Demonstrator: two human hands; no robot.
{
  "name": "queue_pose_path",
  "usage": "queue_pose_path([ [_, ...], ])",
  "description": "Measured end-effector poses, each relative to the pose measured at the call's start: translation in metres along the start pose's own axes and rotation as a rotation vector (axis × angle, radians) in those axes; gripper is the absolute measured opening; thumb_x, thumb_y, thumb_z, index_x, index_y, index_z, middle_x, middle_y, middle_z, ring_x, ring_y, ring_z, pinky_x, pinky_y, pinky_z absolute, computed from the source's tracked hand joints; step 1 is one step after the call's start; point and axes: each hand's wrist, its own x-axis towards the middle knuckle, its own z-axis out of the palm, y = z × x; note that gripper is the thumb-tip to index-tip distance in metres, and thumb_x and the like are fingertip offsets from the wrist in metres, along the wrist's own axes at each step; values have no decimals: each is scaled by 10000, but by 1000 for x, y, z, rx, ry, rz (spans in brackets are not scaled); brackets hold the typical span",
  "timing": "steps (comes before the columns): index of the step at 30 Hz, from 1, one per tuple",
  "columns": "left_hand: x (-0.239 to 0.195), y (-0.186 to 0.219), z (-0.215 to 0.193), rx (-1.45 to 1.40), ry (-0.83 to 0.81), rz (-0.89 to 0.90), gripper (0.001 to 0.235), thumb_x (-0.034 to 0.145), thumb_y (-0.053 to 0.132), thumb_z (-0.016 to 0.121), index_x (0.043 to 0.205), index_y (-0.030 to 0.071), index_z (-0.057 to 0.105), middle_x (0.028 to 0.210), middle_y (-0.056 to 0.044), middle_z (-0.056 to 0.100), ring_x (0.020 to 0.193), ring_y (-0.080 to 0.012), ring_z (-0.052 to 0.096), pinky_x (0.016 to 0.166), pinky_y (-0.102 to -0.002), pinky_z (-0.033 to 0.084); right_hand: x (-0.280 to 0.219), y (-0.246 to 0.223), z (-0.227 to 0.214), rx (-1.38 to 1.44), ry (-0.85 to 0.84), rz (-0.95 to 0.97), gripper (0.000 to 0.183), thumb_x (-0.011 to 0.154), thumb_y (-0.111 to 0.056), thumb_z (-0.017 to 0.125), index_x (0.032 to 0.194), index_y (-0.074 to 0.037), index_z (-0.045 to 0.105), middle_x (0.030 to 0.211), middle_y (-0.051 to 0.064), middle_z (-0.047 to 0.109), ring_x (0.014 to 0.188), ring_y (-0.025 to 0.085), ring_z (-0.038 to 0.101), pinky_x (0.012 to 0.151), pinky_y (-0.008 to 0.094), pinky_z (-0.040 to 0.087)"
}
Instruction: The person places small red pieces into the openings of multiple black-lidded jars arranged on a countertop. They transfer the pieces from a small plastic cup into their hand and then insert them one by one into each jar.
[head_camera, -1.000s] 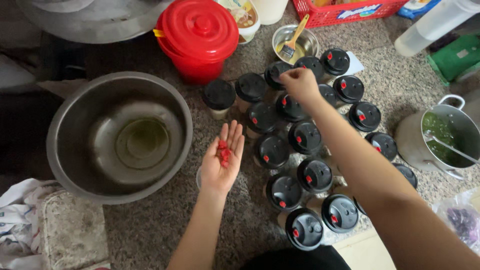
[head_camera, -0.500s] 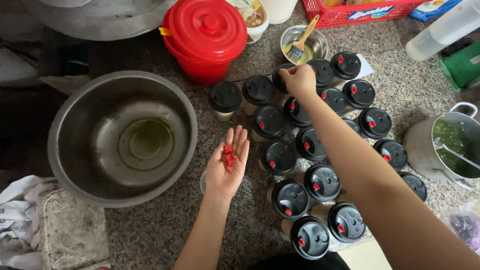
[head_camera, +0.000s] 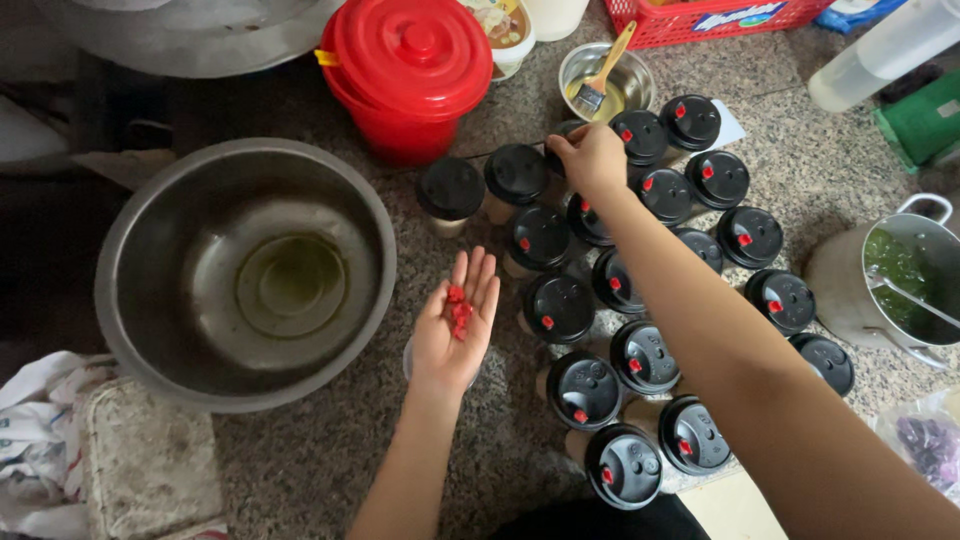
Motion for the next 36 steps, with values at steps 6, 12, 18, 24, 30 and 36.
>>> queue_pose_path([
  [6,9,6,15,162,-122,-18,488,1118,257,300,1524,11,413,1643,-147,356,1540,-301,287,1250,-455,274,-66,-67,-44,258,97,-238,350,944,-248,800,1129,11,653,970,146,701,854,294,696,759,400,556],
  [12,19,-1,33,309,-132,7,510,1136,290,278,1524,-22,389,1619,-177,371,1482,-275,345,1259,-425,258,-164,-137,-90,317,-391,-592,165,910,-102,742,1067,-54,757,961,124,669,841,285,677,731,365,559],
  [18,20,-7,39,382,-85,22,505,1145,279,258,1496,-48,416,1576,-199,404,1470,-278,387,1272,-420,275,-173,-146,-87,296,-347,-517,195,883,-129,786,1058,-52,750,969,117,670,816,266,700,736,342,564],
  [24,21,1,26,335,-83,28,468,1139,257,275,1472,-11,466,1552,-165,465,1459,-276,415,1243,-432,350,-173,-134,-80,602,-452,-321,123,931,-102,744,1026,-23,732,982,95,690,825,144,688,720,291,551],
  [30,24,18,9,165,-86,25,426,1125,220,321,1441,-3,501,1560,-149,468,1475,-300,411,1213,-465,380,-98,-94,-50,247,-222,-408,110,1030,-83,551,1099,-5,585,998,204,655,937,357,657,823,435,520],
  [36,16,25,7,125,-143,6,426,1130,192,328,1479,-1,477,1578,-131,456,1495,-284,382,1230,-460,357,-30,-60,-7,110,-285,-570,220,1057,-171,525,1076,40,582,1048,282,642,1056,487,603,892,526,488],
])
